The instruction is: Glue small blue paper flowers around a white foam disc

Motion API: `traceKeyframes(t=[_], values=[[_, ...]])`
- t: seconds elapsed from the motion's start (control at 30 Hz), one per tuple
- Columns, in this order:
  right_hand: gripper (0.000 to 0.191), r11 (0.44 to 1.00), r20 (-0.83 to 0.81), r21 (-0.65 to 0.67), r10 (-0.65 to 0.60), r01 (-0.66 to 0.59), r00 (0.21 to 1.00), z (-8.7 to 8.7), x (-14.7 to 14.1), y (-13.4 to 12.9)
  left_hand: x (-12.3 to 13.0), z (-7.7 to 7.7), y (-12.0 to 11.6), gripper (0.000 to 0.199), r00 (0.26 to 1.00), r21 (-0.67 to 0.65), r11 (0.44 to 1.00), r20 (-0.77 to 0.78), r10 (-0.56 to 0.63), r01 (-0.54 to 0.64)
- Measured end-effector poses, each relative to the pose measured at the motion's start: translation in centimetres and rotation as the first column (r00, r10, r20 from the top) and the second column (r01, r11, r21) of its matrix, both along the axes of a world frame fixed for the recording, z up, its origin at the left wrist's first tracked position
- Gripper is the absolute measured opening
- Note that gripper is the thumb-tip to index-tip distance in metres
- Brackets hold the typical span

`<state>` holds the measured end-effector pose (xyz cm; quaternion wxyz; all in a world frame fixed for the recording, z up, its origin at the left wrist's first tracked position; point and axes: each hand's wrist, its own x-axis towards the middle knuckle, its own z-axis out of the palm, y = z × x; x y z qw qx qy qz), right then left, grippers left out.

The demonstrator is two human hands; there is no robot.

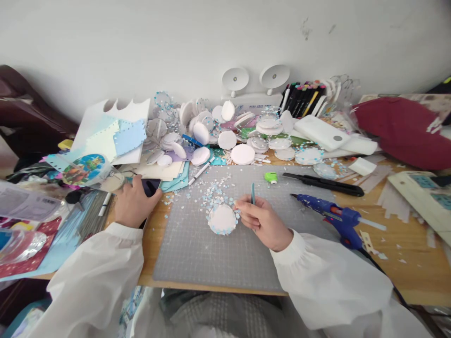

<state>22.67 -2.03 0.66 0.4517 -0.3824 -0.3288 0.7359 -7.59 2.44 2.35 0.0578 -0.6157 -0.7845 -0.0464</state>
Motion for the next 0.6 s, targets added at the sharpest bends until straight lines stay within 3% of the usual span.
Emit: traceKeyframes(t=[0.23, 0.37, 0.43, 0.47, 0.53, 0.6], values=[[0.022, 1.000, -0.005, -0.012, 0.011, -0.011, 1.000, -0.2, -0.1, 0.0, 0.3, 0.1, -0.1, 0.069, 0.999, -0.032, 0.999, 0.037, 0.039, -0.038], [0.023, 1.000, -0.014, -0.023, 0.002, -0.002, 1.000, -0.1, 0.0, 0.0, 1.3, 0.4, -0.8, 0.071, 0.999, 0.049, 0.998, 0.039, 0.038, -0.040], [0.023, 1.000, -0.019, -0.031, -0.005, 0.004, 1.000, -0.1, 0.0, 0.0, 2.5, 1.0, -1.4, 0.066, 0.994, 0.155, 0.986, 0.083, -0.072, 0.058], [0.023, 0.999, -0.022, -0.036, -0.008, 0.007, 1.000, -0.1, 0.0, -0.1, 3.2, 1.3, -1.7, 0.060, 0.971, 0.219, 0.963, 0.143, -0.194, 0.160], [0.023, 0.999, -0.027, -0.045, -0.013, 0.012, 1.000, 0.0, 0.1, -0.1, 4.7, 1.9, -2.1, 0.049, 0.809, 0.264, 0.881, 0.356, -0.468, 0.393], [0.023, 0.998, -0.037, -0.057, -0.018, 0.016, 0.999, 0.1, 0.1, -0.1, 6.1, 2.1, -2.3, 0.046, 0.513, 0.242, 0.779, 0.635, -0.578, 0.579]])
